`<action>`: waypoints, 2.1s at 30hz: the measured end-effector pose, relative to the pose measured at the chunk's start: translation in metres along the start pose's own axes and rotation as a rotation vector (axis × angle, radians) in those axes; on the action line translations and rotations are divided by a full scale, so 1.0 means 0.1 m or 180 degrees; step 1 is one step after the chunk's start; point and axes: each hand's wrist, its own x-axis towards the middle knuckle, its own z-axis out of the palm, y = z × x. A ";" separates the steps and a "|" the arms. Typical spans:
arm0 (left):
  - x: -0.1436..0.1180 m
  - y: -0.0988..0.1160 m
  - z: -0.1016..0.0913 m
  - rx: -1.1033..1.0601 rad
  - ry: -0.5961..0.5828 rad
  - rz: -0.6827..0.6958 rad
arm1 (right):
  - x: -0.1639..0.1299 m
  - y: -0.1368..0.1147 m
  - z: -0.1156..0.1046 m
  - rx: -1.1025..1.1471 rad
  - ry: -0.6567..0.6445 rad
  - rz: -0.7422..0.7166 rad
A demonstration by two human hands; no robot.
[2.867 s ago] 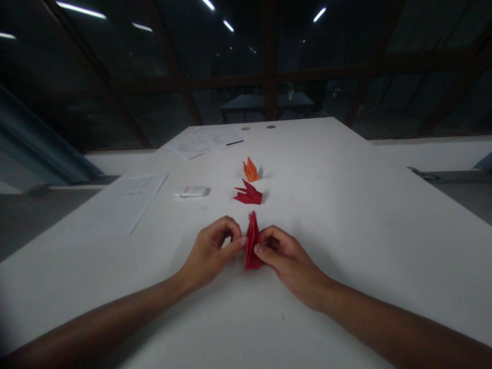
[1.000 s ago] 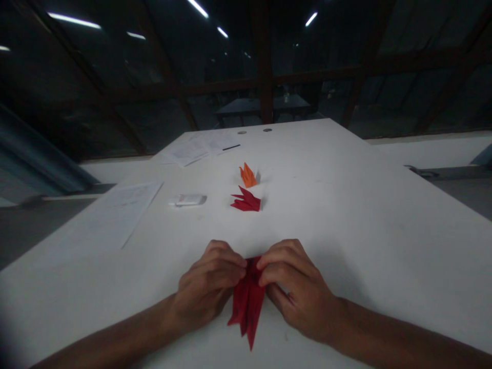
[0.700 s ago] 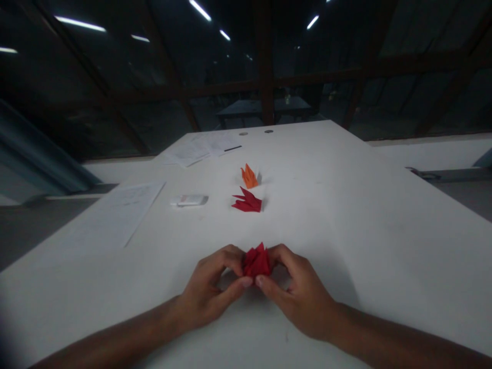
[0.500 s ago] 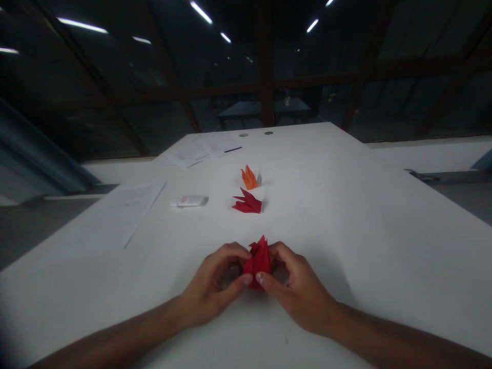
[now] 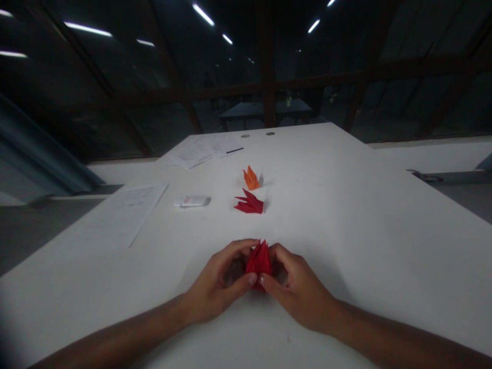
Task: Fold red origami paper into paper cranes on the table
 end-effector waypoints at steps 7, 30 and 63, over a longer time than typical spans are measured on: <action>0.01 0.01 0.03 -0.0072 0.0202 -0.0082 | 0.01 -0.03 0.00 -0.0030 -0.0124 0.0052; 0.08 0.03 0.07 -0.0477 0.0356 -0.0487 | 0.04 0.01 0.02 -0.0107 0.0090 0.0190; 0.20 -0.08 0.03 -0.1337 0.0730 -0.0982 | 0.04 0.07 0.09 0.0266 0.0404 0.0014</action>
